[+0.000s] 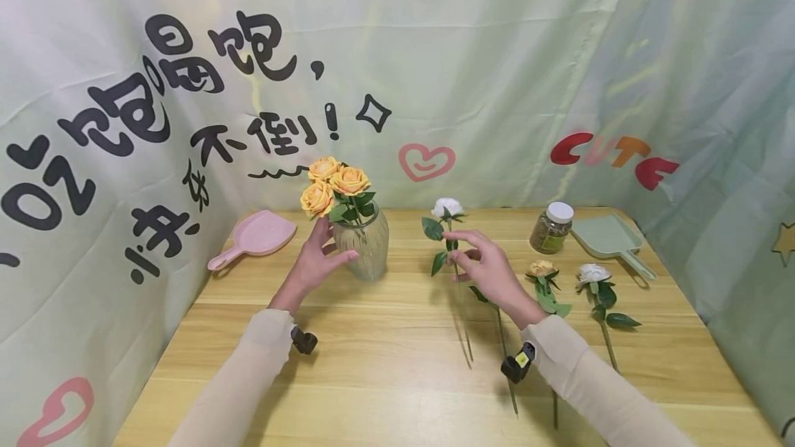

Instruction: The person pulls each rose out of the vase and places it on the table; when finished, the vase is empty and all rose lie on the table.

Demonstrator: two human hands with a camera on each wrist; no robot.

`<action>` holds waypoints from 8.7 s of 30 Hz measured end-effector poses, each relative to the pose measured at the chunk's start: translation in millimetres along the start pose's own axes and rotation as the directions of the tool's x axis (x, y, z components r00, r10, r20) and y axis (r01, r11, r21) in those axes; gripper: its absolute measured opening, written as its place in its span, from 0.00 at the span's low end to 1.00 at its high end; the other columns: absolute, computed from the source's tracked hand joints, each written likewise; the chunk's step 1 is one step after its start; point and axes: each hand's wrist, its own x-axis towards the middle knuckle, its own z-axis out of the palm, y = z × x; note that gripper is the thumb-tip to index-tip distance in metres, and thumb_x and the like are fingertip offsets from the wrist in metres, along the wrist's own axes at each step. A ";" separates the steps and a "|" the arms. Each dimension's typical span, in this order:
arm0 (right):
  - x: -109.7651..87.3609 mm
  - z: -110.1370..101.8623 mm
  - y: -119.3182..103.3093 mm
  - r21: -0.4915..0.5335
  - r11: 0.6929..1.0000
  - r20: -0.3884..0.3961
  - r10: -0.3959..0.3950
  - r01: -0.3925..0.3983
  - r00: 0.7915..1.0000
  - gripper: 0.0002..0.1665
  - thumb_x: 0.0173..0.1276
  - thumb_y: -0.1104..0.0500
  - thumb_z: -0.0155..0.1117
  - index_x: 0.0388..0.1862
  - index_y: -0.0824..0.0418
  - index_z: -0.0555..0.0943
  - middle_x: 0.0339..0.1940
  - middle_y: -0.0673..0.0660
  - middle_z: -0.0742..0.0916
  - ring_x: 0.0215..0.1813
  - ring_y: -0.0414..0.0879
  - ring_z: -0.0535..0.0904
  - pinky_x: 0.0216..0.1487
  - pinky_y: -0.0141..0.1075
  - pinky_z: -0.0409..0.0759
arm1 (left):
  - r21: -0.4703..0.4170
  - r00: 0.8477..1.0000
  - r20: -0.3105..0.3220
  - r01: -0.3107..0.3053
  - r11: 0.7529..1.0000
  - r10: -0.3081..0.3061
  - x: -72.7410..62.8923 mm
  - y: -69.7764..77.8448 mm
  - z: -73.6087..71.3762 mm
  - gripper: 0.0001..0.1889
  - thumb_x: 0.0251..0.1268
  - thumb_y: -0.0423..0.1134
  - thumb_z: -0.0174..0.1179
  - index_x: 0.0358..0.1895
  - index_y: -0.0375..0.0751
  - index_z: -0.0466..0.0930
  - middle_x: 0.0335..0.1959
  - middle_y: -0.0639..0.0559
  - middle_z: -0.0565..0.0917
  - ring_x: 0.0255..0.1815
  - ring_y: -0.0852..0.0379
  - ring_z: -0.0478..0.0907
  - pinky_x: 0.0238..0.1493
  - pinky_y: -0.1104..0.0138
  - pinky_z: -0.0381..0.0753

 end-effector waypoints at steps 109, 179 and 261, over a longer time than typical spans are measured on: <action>59.6 46.3 -4.2 -0.014 1.000 0.163 0.013 -0.011 0.987 0.59 0.78 0.46 0.72 0.94 0.46 0.45 0.93 0.59 0.53 0.90 0.67 0.54 0.84 0.67 0.68 | -0.095 0.987 0.156 0.042 0.995 -0.027 9.1 12.6 39.3 0.46 0.69 0.44 0.78 0.85 0.62 0.62 0.83 0.53 0.68 0.83 0.43 0.69 0.77 0.48 0.81; 53.7 52.1 -5.4 -0.020 1.000 0.118 0.023 -0.021 0.993 0.56 0.80 0.51 0.71 0.93 0.44 0.46 0.93 0.62 0.52 0.90 0.68 0.53 0.85 0.66 0.68 | -0.278 0.712 -0.665 -0.517 0.809 0.227 38.0 148.8 -79.8 0.09 0.76 0.27 0.65 0.54 0.39 0.83 0.50 0.43 0.84 0.39 0.52 0.91 0.33 0.59 0.96; 56.7 50.9 -4.4 -0.012 0.999 0.121 0.035 -0.034 0.992 0.57 0.78 0.46 0.73 0.93 0.42 0.48 0.93 0.60 0.54 0.90 0.67 0.54 0.84 0.68 0.67 | -0.157 0.984 -0.030 -0.179 0.971 0.176 7.9 60.3 9.2 0.11 0.75 0.27 0.67 0.56 0.26 0.84 0.67 0.34 0.80 0.69 0.44 0.78 0.72 0.45 0.85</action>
